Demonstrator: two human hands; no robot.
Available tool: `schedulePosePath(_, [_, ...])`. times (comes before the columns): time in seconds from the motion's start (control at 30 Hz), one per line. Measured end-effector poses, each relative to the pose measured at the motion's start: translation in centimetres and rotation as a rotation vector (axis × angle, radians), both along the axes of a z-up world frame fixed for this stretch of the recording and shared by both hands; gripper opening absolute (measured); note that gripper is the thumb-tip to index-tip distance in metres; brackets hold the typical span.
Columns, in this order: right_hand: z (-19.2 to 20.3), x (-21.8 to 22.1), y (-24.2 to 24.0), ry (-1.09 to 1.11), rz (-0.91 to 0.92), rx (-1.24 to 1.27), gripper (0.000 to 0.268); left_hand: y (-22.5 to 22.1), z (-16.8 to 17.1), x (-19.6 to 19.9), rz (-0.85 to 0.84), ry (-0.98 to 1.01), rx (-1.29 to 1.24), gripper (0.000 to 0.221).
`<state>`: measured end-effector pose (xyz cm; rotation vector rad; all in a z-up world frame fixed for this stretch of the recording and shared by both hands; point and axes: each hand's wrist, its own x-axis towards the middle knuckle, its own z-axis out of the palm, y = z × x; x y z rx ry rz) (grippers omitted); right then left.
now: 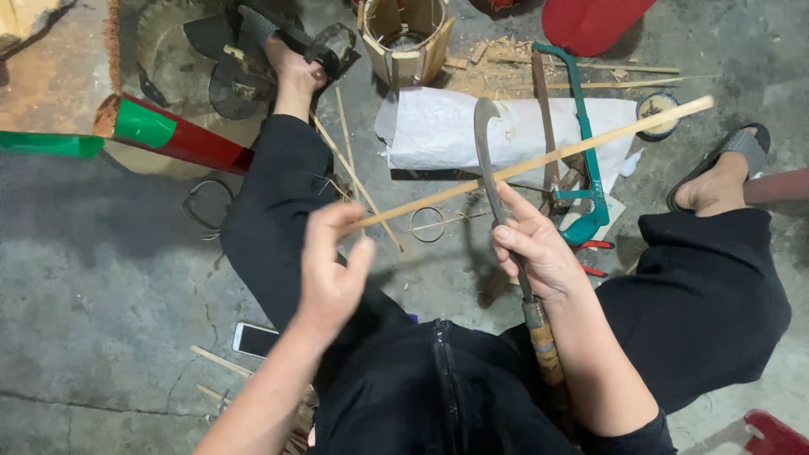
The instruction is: The person is sitting on the floor using a curved sickle to shave and thin out bamboo strips for crafting.
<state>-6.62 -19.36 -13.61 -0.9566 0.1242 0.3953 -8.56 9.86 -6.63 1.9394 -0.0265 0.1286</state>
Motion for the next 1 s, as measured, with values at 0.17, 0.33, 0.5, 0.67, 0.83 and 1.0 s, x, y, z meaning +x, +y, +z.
schedulePosePath(0.17, [0.3, -0.1, 0.1, 0.003, 0.012, 0.007, 0.068, 5.0, -1.5, 2.2, -0.261, 0.172, 0.31, 0.042])
schedulePosePath(0.33, [0.1, -0.1, -0.4, -0.008, 0.006, -0.027, 0.069, 5.4, -3.8, 0.9, -0.495, 0.614, -0.085, 0.034])
schedulePosePath(0.5, [-1.2, -1.1, 2.5, -0.026, 0.124, -0.125, 0.084, 2.3, -6.3, 0.2, -0.383, 0.516, 0.001, 0.027])
schedulePosePath(0.67, [0.0, -2.7, 6.9, 0.001, 0.286, -0.027, 0.096, 0.1, -3.1, 1.6, -0.445, 0.64, 0.206, 0.029])
schedulePosePath(0.83, [1.0, -2.7, 7.2, 0.014, 0.313, 0.055, 0.1, 0.9, -1.6, 0.9, -0.46, 0.645, 0.223, 0.031])
schedulePosePath(1.0, [1.4, -1.8, 6.2, 0.028, 0.253, 0.118, 0.097, 3.9, -2.3, -1.2, -0.493, 0.518, 0.106, 0.028])
